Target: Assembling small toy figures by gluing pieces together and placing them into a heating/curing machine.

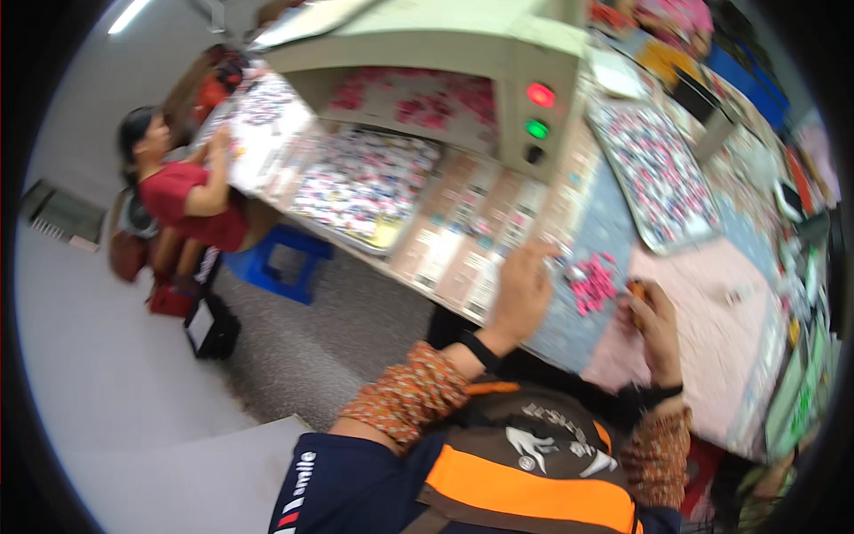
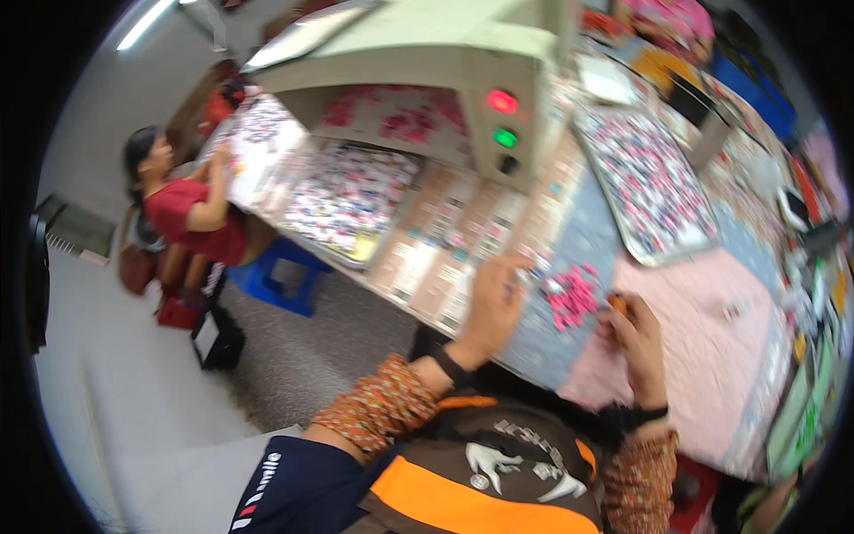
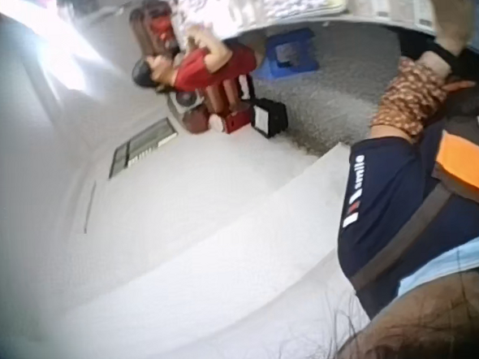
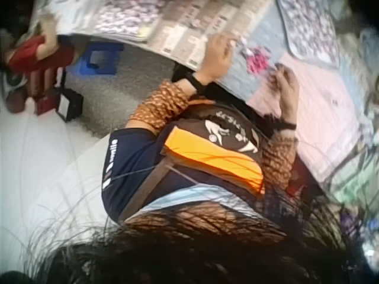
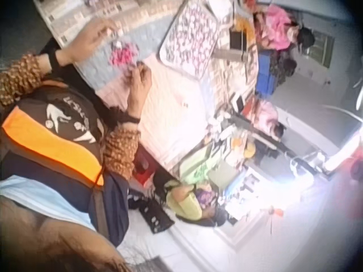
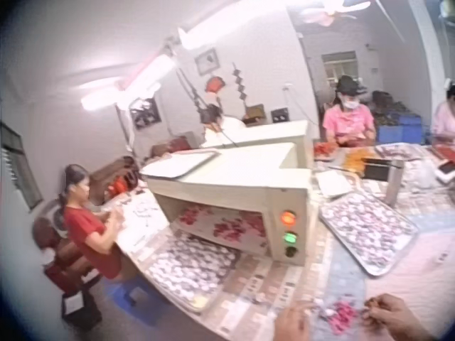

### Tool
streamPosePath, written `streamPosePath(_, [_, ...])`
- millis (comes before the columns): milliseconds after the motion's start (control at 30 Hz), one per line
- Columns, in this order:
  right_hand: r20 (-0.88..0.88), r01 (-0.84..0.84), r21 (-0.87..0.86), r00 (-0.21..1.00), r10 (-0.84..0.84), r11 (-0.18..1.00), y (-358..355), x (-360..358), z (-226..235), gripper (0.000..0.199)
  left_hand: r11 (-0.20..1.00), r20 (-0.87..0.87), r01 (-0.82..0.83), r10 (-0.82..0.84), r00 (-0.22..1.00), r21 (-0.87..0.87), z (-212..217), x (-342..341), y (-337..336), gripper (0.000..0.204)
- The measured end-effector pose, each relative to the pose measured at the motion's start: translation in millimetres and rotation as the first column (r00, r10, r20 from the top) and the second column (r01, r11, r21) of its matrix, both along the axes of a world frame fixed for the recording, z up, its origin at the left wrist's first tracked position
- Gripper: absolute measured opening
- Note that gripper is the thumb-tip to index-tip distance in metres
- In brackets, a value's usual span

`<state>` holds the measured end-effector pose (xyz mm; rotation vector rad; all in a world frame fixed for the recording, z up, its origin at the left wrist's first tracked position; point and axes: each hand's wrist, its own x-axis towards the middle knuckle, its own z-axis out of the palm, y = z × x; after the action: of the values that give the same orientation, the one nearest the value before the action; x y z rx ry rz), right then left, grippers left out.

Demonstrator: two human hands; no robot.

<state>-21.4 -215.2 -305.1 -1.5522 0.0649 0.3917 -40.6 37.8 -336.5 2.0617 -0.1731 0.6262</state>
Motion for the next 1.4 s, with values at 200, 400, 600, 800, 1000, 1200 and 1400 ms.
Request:
streamPosePath(200, [-0.13, 0.051, 0.351, 0.991, -0.006, 0.935, -4.9, -6.7, -6.9, 0.033, 0.992, -0.029, -0.021, 0.018, 0.999, -0.126, -5.7, 2.5, 5.8, 0.034])
streamPosePath(400, [-0.11, 0.058, 0.311, 0.994, -0.025, 0.949, -15.0, -19.1, -3.5, 0.038, 0.948, -0.146, -0.001, -0.048, 0.988, -0.319, -5.4, -4.6, 3.8, 0.033])
streamPosePath(600, [-0.011, 0.059, 0.147, 0.998, -0.058, 0.987, -16.4, -21.8, -7.1, 0.036, 1.0, -0.161, 0.015, -0.015, 0.987, -0.004, 0.5, -16.4, 14.7, 0.036])
streamPosePath(800, [0.532, 0.181, -0.751, 0.735, 0.42, 0.635, -27.0, 3.0, -3.2, 0.031, 0.953, -0.176, 0.095, -0.046, 0.983, 0.288, 2.8, -21.1, 25.7, 0.042])
streamPosePath(1000, [0.44, 0.299, -0.893, 0.74, 0.509, 0.338, -44.4, 30.9, 1.2, 0.03, 0.915, -0.239, 0.069, 0.031, 0.97, 0.398, 4.1, -21.7, 18.1, 0.045])
streamPosePath(1200, [0.533, 0.4, -0.846, 0.646, 0.547, 0.352, -52.3, 30.2, 5.5, 0.029, 0.92, -0.194, 0.08, -0.004, 0.981, 0.384, -0.9, -18.6, 14.6, 0.042])
streamPosePath(1400, [0.733, 0.768, -0.356, 0.583, -0.35, 0.533, -143.4, 35.3, -25.0, 0.022, 0.912, -0.204, 0.047, 0.04, 0.978, 0.408, 6.2, -23.9, 14.9, 0.041])
